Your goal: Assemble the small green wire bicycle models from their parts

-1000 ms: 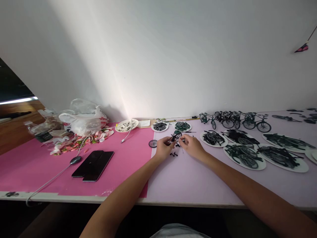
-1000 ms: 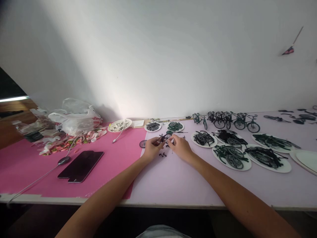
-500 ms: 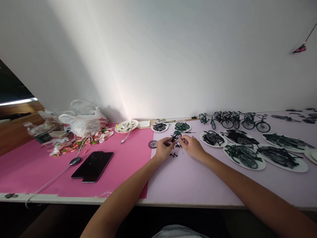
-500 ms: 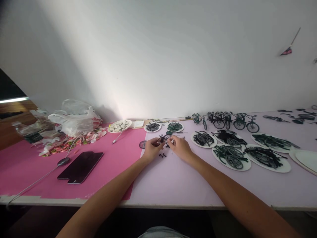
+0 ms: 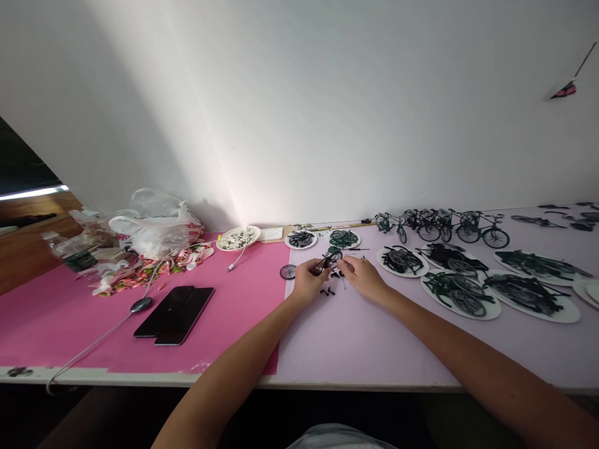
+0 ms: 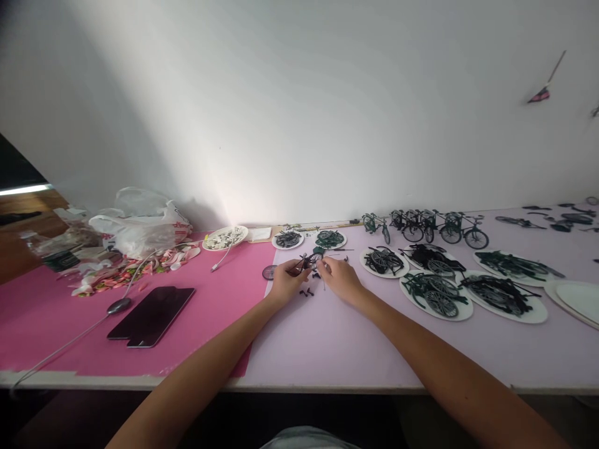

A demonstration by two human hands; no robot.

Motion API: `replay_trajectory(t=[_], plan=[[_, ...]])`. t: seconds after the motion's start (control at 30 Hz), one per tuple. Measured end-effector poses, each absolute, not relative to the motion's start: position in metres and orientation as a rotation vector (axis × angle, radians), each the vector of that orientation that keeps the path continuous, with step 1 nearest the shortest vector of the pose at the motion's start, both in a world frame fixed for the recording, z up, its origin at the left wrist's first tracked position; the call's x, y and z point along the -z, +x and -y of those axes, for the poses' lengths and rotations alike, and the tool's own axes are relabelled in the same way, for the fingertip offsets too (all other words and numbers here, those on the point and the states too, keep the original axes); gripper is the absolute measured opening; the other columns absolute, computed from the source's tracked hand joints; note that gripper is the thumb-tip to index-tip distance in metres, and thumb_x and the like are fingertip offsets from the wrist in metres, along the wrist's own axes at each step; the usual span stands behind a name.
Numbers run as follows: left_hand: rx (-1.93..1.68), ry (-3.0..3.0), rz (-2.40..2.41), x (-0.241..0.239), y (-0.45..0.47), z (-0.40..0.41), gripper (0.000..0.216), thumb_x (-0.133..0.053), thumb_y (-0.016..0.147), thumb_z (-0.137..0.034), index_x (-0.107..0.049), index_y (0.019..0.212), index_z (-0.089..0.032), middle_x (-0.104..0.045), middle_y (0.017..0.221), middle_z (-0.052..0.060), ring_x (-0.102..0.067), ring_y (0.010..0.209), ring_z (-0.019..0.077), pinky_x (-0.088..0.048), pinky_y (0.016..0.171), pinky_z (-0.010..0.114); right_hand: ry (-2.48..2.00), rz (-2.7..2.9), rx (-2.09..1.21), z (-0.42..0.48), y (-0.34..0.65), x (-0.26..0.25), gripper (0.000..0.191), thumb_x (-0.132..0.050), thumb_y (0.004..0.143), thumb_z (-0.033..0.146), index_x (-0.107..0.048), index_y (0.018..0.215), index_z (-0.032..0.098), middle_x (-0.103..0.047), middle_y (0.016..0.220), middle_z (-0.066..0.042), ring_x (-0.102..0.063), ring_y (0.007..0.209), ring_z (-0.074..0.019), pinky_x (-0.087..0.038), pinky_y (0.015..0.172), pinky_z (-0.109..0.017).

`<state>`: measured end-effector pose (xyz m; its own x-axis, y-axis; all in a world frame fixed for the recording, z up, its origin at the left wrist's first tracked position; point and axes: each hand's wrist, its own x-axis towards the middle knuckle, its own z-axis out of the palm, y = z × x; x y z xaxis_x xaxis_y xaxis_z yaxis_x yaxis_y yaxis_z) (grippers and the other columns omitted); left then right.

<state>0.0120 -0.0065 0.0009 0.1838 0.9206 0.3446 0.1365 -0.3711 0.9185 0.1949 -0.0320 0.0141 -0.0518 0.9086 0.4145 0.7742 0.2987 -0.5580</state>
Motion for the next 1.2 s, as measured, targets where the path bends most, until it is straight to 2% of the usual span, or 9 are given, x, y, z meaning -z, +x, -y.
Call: replay_trajectory(t=[0.13, 0.23, 0.5, 0.73, 0.8, 0.97, 1.1, 1.2], plan=[[-1.266, 1.68, -1.001, -0.0022, 0.012, 0.0074, 0.03, -0.078, 0.077, -0.041, -0.074, 0.088, -0.014, -0.068, 0.067, 0.004, -0.063, 0.057, 0.0163, -0.041, 0.05, 0.023, -1.528, 1.829, -0.237, 0.0332, 0.1933, -0.0151, 0.023, -0.054, 0.092, 0.046, -0.059, 0.09, 0.024, -0.056, 0.057, 0.004, -0.05, 0.051, -0.016, -0.026, 0.054, -0.026], [-1.267, 1.683, -1.004, -0.0022, 0.0118, 0.0075, 0.03, -0.079, 0.077, -0.041, -0.074, 0.088, -0.014, -0.068, 0.066, 0.003, -0.064, 0.058, 0.0167, -0.042, 0.05, 0.023, -1.527, 1.832, -0.236, 0.0317, 0.1937, -0.0133, 0.021, -0.053, 0.092, 0.044, -0.058, 0.089, 0.024, -0.055, 0.055, 0.004, -0.049, 0.05, -0.016, -0.025, 0.053, -0.026], [-1.27, 1.682, -1.01, -0.0009, 0.0118, 0.0058, 0.029, -0.079, 0.077, -0.04, -0.074, 0.089, -0.014, -0.068, 0.066, 0.003, -0.066, 0.059, 0.0174, -0.042, 0.051, 0.023, -1.495, 1.888, -0.246, 0.029, 0.1967, -0.0111, 0.039, -0.038, 0.1, 0.047, -0.054, 0.075, 0.023, -0.058, 0.06, 0.0, -0.052, 0.056, -0.0169, -0.027, 0.056, -0.027], [-1.281, 1.673, -0.994, -0.0051, 0.0108, 0.0085, 0.028, -0.079, 0.076, -0.04, -0.074, 0.088, -0.014, -0.07, 0.071, 0.004, -0.066, 0.061, 0.0177, -0.044, 0.052, 0.024, -1.557, 1.858, -0.277, 0.034, 0.1939, -0.0164, 0.023, -0.053, 0.093, 0.046, -0.059, 0.093, 0.024, -0.056, 0.057, 0.004, -0.051, 0.051, -0.0158, -0.026, 0.054, -0.026], [-1.274, 1.674, -1.004, -0.0055, 0.011, 0.0091, 0.028, -0.079, 0.076, -0.039, -0.074, 0.088, -0.014, -0.069, 0.069, 0.004, -0.066, 0.06, 0.0175, -0.043, 0.052, 0.024, -1.535, 1.866, -0.275, 0.0326, 0.1945, -0.0148, 0.022, -0.051, 0.093, 0.044, -0.059, 0.089, 0.023, -0.057, 0.058, 0.003, -0.051, 0.052, -0.0161, -0.027, 0.054, -0.026], [-1.273, 1.682, -1.019, -0.0061, 0.0115, 0.0091, 0.022, -0.078, 0.076, -0.034, -0.074, 0.086, -0.015, -0.069, 0.068, 0.003, -0.066, 0.061, 0.0178, -0.043, 0.053, 0.023, -1.45, 1.912, -0.267, 0.029, 0.1965, -0.0109, 0.038, -0.039, 0.1, 0.047, -0.054, 0.075, 0.023, -0.058, 0.059, 0.0, -0.051, 0.054, -0.0168, -0.029, 0.056, -0.027], [-1.265, 1.685, -1.009, -0.0075, 0.011, 0.0101, 0.019, -0.076, 0.077, -0.031, -0.073, 0.087, -0.014, -0.068, 0.066, 0.003, -0.066, 0.06, 0.0173, -0.042, 0.052, 0.023, -1.49, 1.879, -0.318, 0.0326, 0.195, -0.0147, 0.031, -0.044, 0.099, 0.047, -0.06, 0.09, 0.023, -0.06, 0.06, 0.001, -0.054, 0.054, -0.0171, -0.029, 0.055, -0.027], [-1.271, 1.689, -0.998, -0.0079, 0.0107, 0.0106, 0.019, -0.076, 0.077, -0.032, -0.073, 0.086, -0.015, -0.068, 0.068, 0.003, -0.066, 0.061, 0.0172, -0.043, 0.053, 0.023, -1.531, 1.872, -0.324, 0.0355, 0.1937, -0.0175, 0.025, -0.049, 0.096, 0.046, -0.06, 0.096, 0.023, -0.055, 0.056, 0.004, -0.05, 0.05, -0.0163, -0.026, 0.053, -0.027]])
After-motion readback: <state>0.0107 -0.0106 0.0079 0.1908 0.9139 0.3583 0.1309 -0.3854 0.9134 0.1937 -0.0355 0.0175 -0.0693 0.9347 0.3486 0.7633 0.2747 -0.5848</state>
